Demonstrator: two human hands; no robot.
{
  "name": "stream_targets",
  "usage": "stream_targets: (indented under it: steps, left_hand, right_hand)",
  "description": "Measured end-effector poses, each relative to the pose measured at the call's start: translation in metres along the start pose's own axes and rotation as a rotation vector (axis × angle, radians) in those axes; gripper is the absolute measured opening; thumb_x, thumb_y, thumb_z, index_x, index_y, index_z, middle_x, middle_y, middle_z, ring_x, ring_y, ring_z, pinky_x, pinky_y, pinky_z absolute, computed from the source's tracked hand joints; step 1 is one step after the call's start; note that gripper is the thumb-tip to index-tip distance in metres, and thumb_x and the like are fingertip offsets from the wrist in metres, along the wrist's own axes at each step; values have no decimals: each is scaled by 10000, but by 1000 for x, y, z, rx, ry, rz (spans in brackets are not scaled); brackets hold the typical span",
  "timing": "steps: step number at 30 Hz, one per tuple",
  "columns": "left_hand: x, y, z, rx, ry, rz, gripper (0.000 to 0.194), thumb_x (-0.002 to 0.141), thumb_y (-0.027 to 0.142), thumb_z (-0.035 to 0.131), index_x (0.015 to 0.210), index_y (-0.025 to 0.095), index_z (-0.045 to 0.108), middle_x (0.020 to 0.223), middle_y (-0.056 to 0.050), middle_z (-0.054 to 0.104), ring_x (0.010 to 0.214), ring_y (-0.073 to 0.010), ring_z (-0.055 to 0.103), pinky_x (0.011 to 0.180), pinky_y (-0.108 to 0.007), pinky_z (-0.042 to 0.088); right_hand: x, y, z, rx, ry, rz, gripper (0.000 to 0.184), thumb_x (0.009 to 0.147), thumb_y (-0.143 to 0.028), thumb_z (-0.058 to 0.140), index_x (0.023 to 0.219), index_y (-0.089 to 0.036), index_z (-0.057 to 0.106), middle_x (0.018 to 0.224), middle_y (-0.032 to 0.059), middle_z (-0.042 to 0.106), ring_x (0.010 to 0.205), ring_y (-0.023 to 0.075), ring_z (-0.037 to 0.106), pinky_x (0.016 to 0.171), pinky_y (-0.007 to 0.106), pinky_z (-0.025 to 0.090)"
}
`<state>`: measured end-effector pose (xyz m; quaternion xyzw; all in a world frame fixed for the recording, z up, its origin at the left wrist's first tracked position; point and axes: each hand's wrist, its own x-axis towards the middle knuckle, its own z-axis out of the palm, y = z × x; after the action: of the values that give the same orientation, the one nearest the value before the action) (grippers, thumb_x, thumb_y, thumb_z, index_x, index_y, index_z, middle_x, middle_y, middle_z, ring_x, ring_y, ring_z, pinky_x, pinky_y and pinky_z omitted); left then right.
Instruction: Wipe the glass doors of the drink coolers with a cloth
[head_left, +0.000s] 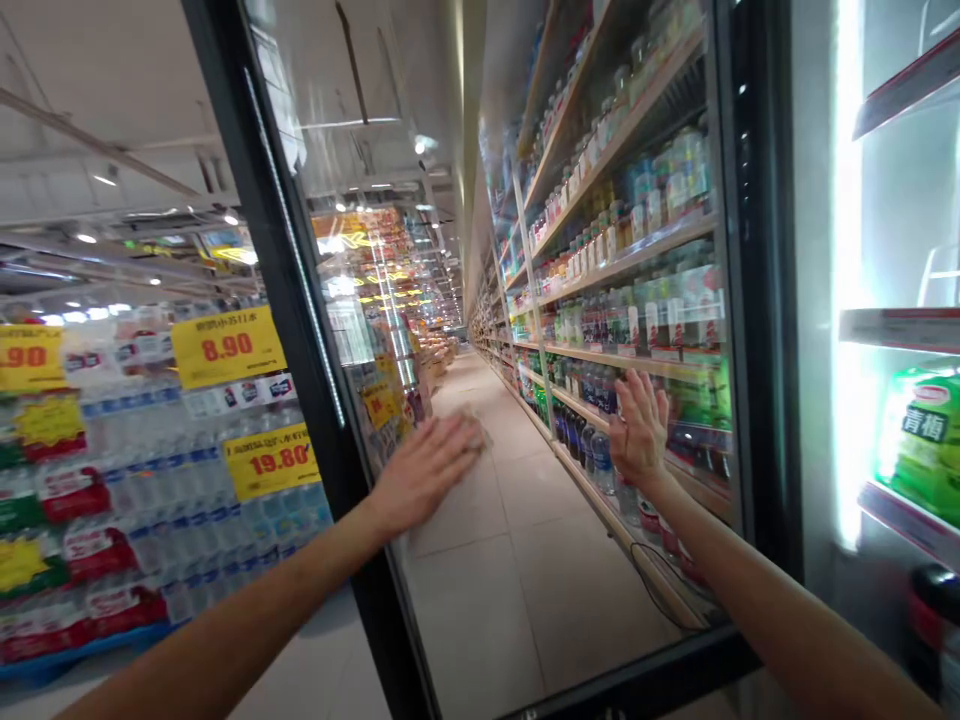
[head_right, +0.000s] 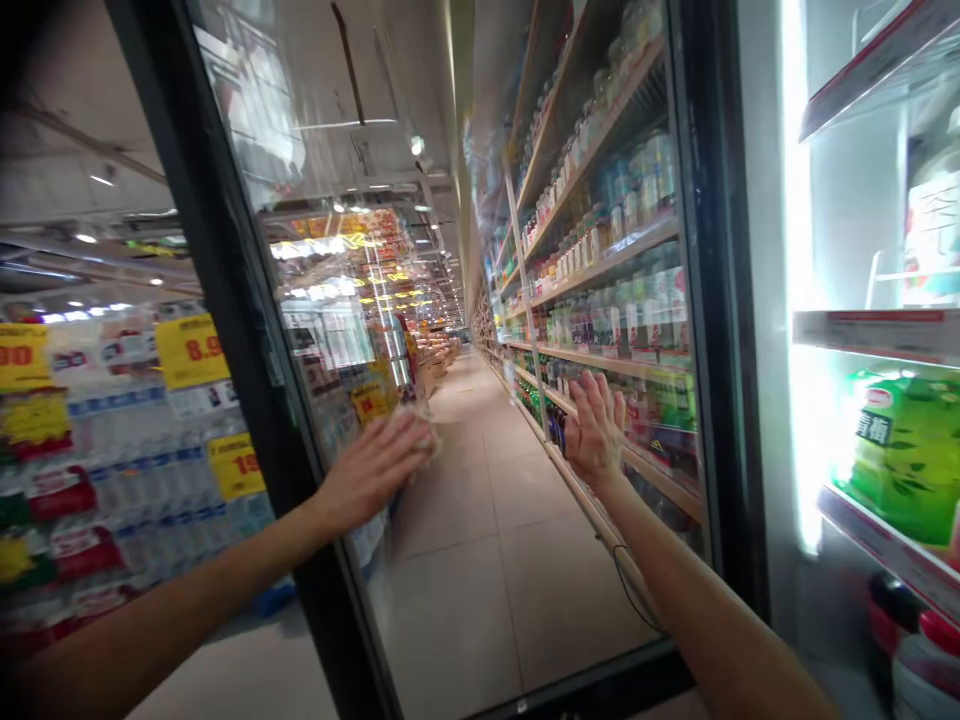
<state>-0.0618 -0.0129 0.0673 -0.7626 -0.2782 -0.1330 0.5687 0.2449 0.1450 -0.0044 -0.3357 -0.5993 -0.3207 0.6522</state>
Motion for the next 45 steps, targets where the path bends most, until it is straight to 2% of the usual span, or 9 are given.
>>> stream_targets:
  steps: [4, 10, 16, 21, 23, 28, 34, 42, 45]
  left_hand:
    - [-10, 14, 3, -45, -108, 302, 361, 863, 268, 448, 1222, 255, 480, 1416, -7, 348, 1340, -180, 235, 1117, -383, 161]
    - [13, -19, -4, 92, 152, -504, 336, 845, 202, 463, 1174, 242, 516, 1383, -65, 399, 1353, -211, 195, 1083, -472, 202]
    - [9, -11, 0, 6, -40, 210, 359, 864, 219, 429, 1219, 251, 474, 1406, -2, 371, 1346, -173, 212, 1100, -349, 223]
    - [46, -60, -16, 122, 147, -532, 332, 865, 203, 423, 1187, 224, 501, 1429, -49, 327, 1350, -215, 206, 1089, -438, 250]
    - [53, -65, -16, 136, 230, -624, 326, 863, 191, 415, 1175, 212, 510, 1427, -62, 328, 1346, -221, 218, 1081, -447, 265]
    - [48, -52, -11, 73, 51, -86, 326, 842, 163, 452, 1151, 242, 519, 1344, -37, 457, 1314, -189, 300, 1052, -389, 321]
    - [71, -79, -15, 111, 263, -581, 318, 846, 187, 429, 1149, 206, 524, 1396, -75, 378, 1340, -214, 237, 1071, -417, 290]
    - [92, 28, 33, -9, -23, 250, 368, 883, 220, 391, 1246, 205, 447, 1392, -30, 392, 1337, -180, 240, 1095, -358, 234]
    - [120, 22, 33, -19, 31, 132, 394, 871, 193, 411, 1264, 204, 428, 1389, -41, 395, 1332, -194, 253, 1081, -375, 258]
  right_hand:
    - [0, 0, 0, 5, -10, -5, 513, 845, -247, 365, 1355, -224, 315, 1418, 97, 353, 1336, 228, 267, 1073, 476, 199]
    - [-1, 0, 1, 9, -1, 9, 523, 843, -252, 364, 1363, -240, 302, 1429, 83, 336, 1339, 226, 261, 1076, 475, 194]
    - [0, -1, 0, 14, -14, 13, 521, 847, -245, 363, 1364, -240, 302, 1428, 80, 339, 1339, 224, 260, 1080, 473, 190]
    - [-1, 0, 0, 6, -1, 6, 529, 844, -248, 365, 1368, -234, 295, 1431, 83, 333, 1338, 226, 262, 1078, 474, 195]
    - [-1, -1, 1, 3, -4, 9, 526, 847, -251, 364, 1368, -236, 294, 1429, 83, 336, 1339, 224, 260, 1079, 474, 192]
    - [0, -1, 0, 3, -5, 7, 510, 850, -253, 364, 1357, -226, 314, 1411, 96, 365, 1338, 223, 261, 1077, 471, 200]
    - [-1, -1, 0, 13, -13, 24, 527, 846, -246, 357, 1369, -242, 290, 1427, 81, 339, 1340, 224, 258, 1078, 478, 195]
    - [1, 3, -8, 27, -73, -8, 551, 848, -245, 359, 1387, -240, 242, 1438, 89, 316, 1348, 226, 237, 1077, 493, 192]
    - [1, 22, -19, 6, -63, 38, 551, 852, -252, 352, 1390, -241, 235, 1437, 93, 315, 1338, 236, 260, 1068, 508, 202]
